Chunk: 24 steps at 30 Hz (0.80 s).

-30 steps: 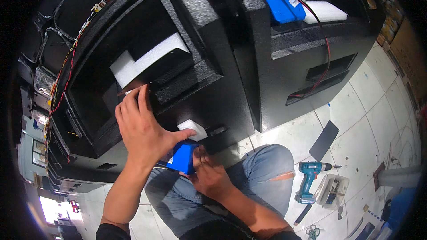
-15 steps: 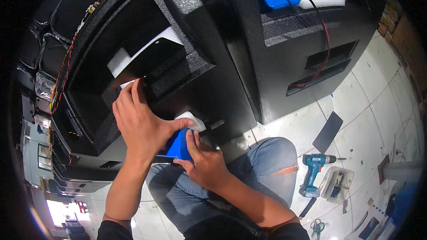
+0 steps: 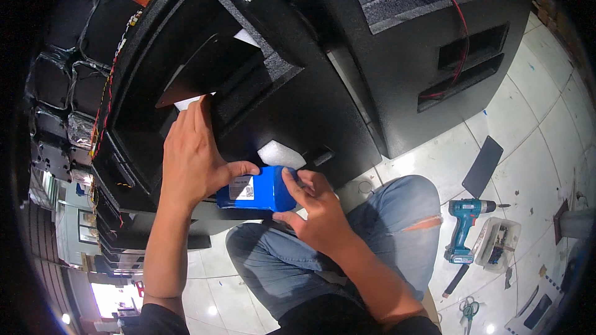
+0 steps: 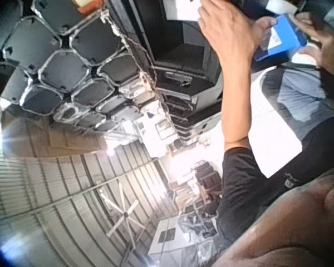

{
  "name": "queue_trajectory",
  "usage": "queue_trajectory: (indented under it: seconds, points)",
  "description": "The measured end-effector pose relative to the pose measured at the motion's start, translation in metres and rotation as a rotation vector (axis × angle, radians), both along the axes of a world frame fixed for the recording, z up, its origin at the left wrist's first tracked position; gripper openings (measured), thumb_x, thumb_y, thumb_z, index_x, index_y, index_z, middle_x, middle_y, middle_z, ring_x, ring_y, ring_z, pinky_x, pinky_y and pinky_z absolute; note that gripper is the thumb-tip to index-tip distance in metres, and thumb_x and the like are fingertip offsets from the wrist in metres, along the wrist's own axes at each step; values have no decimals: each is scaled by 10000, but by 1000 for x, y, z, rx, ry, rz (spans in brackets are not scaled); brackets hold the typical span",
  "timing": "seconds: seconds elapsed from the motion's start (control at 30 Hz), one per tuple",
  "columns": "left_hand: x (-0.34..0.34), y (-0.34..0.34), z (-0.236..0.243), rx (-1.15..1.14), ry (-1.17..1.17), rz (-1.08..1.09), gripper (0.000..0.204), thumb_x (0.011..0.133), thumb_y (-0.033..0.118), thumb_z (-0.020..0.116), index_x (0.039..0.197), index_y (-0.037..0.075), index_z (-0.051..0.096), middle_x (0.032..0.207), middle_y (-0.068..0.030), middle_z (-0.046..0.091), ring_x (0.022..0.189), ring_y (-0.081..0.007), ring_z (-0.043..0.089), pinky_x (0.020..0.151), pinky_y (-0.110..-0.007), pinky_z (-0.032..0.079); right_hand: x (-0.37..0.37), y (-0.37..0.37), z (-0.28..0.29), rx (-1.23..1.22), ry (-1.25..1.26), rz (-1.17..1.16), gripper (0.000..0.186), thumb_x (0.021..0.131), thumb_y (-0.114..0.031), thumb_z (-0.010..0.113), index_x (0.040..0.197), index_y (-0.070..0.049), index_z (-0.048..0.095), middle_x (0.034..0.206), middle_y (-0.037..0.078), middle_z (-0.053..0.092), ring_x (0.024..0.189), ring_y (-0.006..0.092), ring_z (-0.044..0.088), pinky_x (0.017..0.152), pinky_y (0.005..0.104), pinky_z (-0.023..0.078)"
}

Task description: The person sits on the floor and installs a blue electronic component into a black cabinet. They use a knife to cut foam padding and secure the component inside the cabinet.

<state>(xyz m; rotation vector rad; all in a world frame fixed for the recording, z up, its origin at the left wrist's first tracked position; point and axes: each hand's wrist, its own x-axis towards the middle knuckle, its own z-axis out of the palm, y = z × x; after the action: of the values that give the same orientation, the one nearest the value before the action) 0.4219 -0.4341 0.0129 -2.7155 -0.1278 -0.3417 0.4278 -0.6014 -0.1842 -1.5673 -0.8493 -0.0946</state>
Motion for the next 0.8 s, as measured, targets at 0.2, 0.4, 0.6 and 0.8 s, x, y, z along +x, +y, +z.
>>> queue_trajectory:
  seconds: [0.2, 0.4, 0.6, 0.8]
  points:
    - [-1, 26, -11, -151, -148, -88, 1121, 533, 558, 977, 1367, -24, 508, 1237, -235, 613, 1150, -399, 617, 984, -470, 496, 7, -2, 12, -320, -245, 160, 777, 887, -280, 767, 1405, 204, 448, 1133, 281, 618, 1052, 381, 623, 935, 417, 538]
    - [7, 21, -11, -213, -162, -163, 1044, 583, 535, 971, 1348, -14, 520, 1240, -218, 598, 1146, -398, 603, 973, -467, 495, 13, 2, 12, -171, -375, 131, 770, 857, -152, 765, 1424, 212, 392, 1079, 284, 586, 922, 372, 612, 843, 412, 548]
    - [5, 24, -10, -215, -159, -157, 1030, 593, 508, 975, 1348, -21, 516, 1237, -226, 598, 1151, -404, 598, 982, -471, 487, 28, 5, 25, -232, -326, 247, 741, 854, -155, 782, 1398, 202, 429, 1109, 288, 590, 944, 385, 621, 837, 430, 547]
    - [6, 23, -9, -235, -160, -166, 950, 620, 430, 955, 1299, -77, 523, 1181, -269, 606, 1123, -432, 579, 1001, -475, 434, 27, 9, 27, -257, -282, 128, 703, 852, -229, 793, 1334, 198, 511, 1043, 293, 671, 933, 367, 676, 806, 399, 577]
